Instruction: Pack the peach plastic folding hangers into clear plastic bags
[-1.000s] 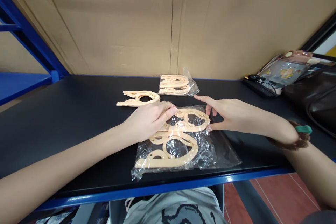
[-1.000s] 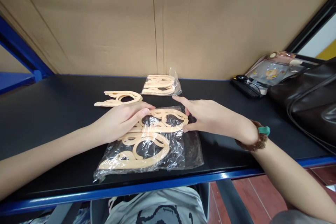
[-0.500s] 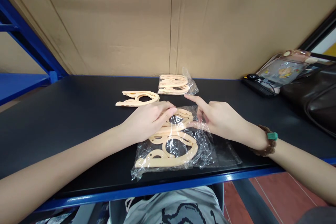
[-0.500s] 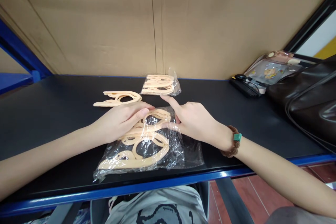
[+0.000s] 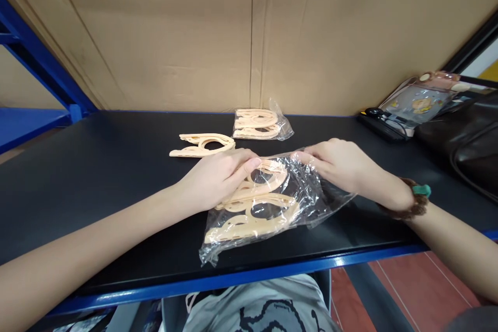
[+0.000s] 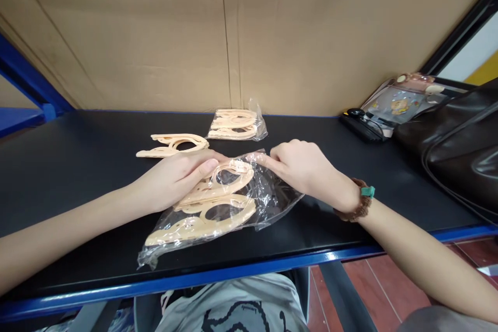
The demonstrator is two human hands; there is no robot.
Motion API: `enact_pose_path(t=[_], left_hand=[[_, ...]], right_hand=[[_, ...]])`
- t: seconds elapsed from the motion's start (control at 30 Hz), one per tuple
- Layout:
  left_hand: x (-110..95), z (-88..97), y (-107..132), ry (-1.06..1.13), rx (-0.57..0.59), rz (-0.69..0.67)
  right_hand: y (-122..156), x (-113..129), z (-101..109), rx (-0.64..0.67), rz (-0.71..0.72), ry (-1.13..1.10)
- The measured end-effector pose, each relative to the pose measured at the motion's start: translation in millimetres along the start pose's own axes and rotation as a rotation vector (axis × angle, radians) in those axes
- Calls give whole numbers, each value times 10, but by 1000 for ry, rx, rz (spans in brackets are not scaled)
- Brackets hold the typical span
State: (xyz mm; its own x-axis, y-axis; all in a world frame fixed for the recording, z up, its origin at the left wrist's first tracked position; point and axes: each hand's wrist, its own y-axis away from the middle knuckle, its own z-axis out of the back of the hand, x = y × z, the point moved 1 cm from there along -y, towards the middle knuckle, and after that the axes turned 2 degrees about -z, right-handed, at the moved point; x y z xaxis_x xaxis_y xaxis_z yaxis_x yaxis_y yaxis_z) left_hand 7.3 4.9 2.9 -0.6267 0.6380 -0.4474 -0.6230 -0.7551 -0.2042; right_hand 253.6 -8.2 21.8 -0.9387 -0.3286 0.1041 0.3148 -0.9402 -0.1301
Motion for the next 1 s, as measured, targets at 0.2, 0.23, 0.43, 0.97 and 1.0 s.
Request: enact_pose_path(t=[0.2, 0.23, 0.43, 0.97, 1.0], left_hand=[[62, -8, -14, 101, -26, 39], [77, -11, -17, 131, -31, 60], [133, -31, -43, 335, -80, 189], [119, -62, -43, 319, -97, 184], [111, -69, -41, 306, -95, 180]], right_hand=[[6, 142, -93, 134, 461, -223], [3, 156, -115, 129, 476, -194], [-30, 129, -232, -16, 465, -156], [3, 345, -410, -98, 515, 24], [6, 350, -412, -115, 534, 10]])
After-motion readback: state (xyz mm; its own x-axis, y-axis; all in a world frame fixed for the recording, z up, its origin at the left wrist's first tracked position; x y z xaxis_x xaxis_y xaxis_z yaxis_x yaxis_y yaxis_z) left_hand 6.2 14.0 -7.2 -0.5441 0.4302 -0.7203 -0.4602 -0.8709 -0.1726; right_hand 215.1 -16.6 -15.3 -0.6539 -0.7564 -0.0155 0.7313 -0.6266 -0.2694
